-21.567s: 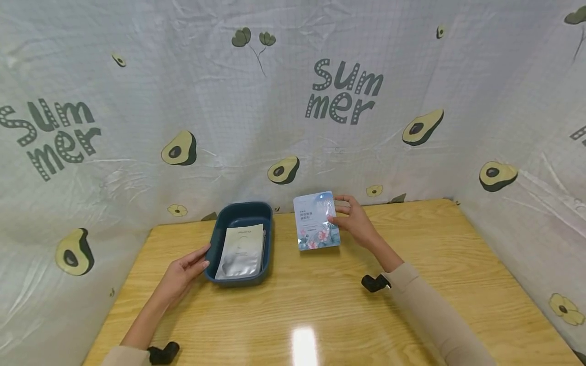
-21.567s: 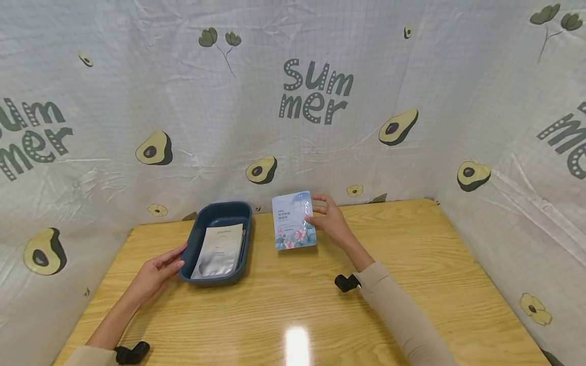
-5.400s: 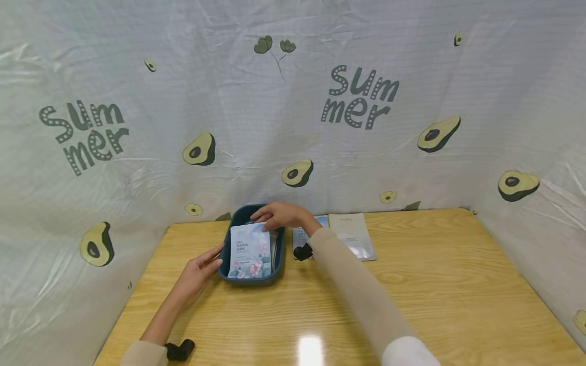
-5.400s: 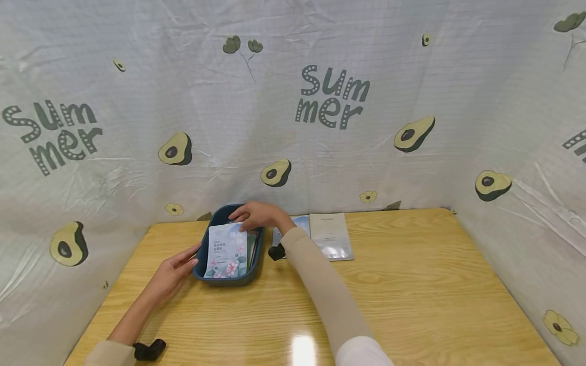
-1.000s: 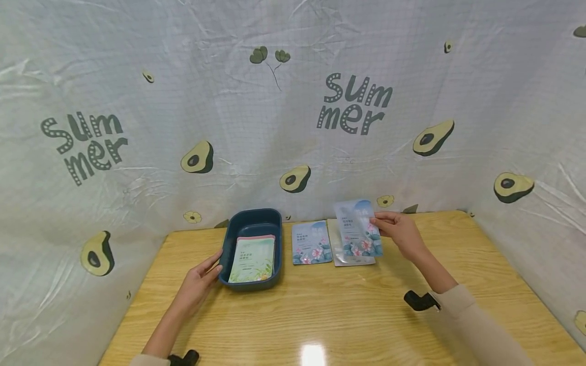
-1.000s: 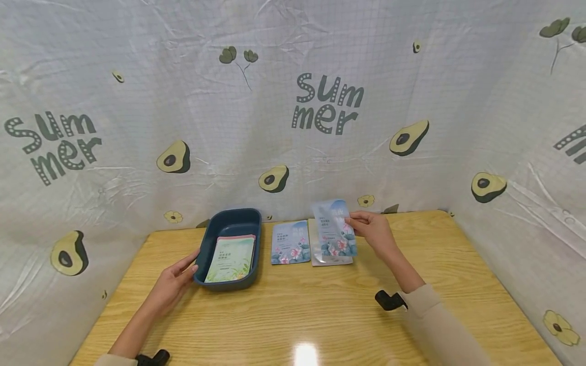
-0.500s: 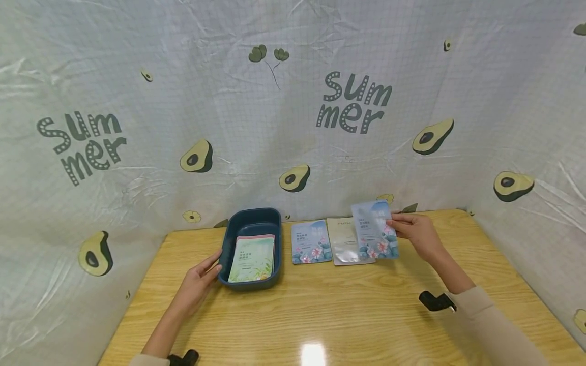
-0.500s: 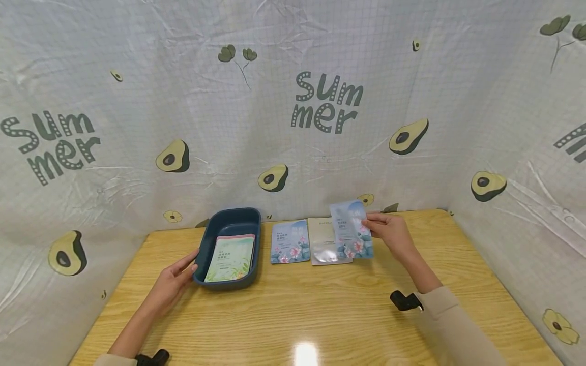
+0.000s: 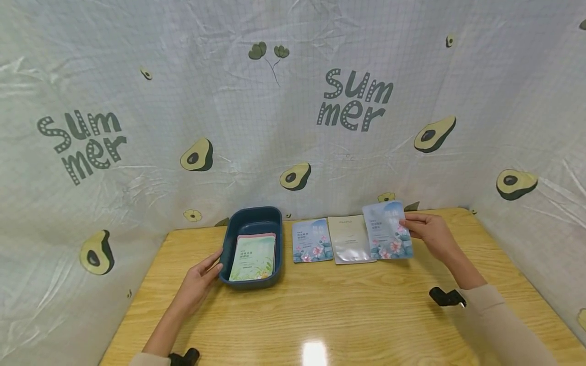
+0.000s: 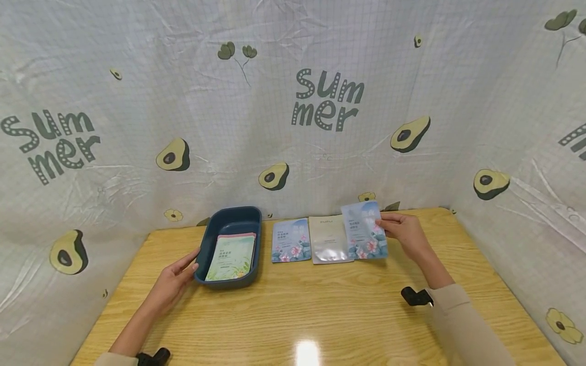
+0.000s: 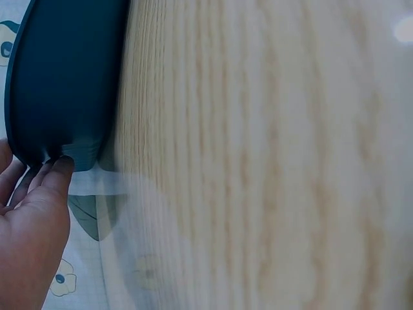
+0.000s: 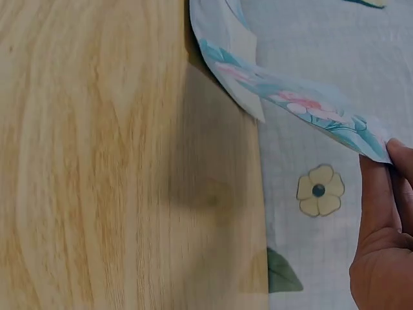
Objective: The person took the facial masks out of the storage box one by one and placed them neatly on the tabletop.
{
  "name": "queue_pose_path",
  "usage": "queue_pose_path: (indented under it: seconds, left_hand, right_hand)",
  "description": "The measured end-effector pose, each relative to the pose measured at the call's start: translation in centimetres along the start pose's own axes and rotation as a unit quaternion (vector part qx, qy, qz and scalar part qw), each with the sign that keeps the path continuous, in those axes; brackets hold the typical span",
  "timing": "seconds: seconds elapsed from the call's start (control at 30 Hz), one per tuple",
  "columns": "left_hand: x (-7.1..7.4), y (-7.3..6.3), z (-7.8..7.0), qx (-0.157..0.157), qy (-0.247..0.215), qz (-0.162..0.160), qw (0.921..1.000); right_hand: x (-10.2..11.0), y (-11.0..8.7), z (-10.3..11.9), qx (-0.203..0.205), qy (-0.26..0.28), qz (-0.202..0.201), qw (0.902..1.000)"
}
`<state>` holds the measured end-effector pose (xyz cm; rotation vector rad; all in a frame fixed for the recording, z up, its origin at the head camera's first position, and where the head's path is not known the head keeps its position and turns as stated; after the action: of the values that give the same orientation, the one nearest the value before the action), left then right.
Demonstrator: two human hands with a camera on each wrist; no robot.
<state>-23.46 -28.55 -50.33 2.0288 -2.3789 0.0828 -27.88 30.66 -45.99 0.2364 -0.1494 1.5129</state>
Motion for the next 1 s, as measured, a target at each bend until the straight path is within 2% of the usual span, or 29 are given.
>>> queue_pose_path:
  seconds: [0.17,0.43,0.57,0.77,0.9,1.0]
  left_hand:
    - [-0.1,0.0,-0.1,-0.001,0.007,0.002,1.0000]
    - [0.0,0.0,-0.2,0.004,0.003,-0.002,1.0000]
    - [0.0,0.0,-0.2,0.004,0.002,-0.001,1.0000]
    - [0.0,0.1,-0.3,0.008,0.001,-0.009,0.9999]
    - [0.0,0.2,-0.3,0.008,0.000,-0.013,0.9999]
    - [0.0,0.2,-0.3,0.007,-0.002,-0.014,0.9999]
  right_hand:
    - [1.4,0.7,-0.8,-0.018,-0.006,-0.012,0.9997]
    - [2.5,1.9,-2.6,-0.035,-0.018,-0.007,0.9992]
    - [2.8,2.7,-4.4,-0.046,-0.079,-0.018,0.9956]
    - [2.8,3.4,-6.0,-0.075,-0.187,-0.013,0.9794]
    - [2.9,3.8,-5.9,-0.077,-0.206,0.001,0.9756]
    - [3.0,3.8,-5.8,-0.084,-0.193,0.025,0.9774]
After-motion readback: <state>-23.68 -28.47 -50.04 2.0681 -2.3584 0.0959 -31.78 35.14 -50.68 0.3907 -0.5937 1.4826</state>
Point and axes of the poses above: each hand's wrist, its own y-axis towards the middle knuckle, its own x-axis out of the back of the hand, z = x × y, the point moved 6 cm from there along y, towards the middle knuckle, and after that the axes turned 3 degrees about -z, right-handed, at the moved point
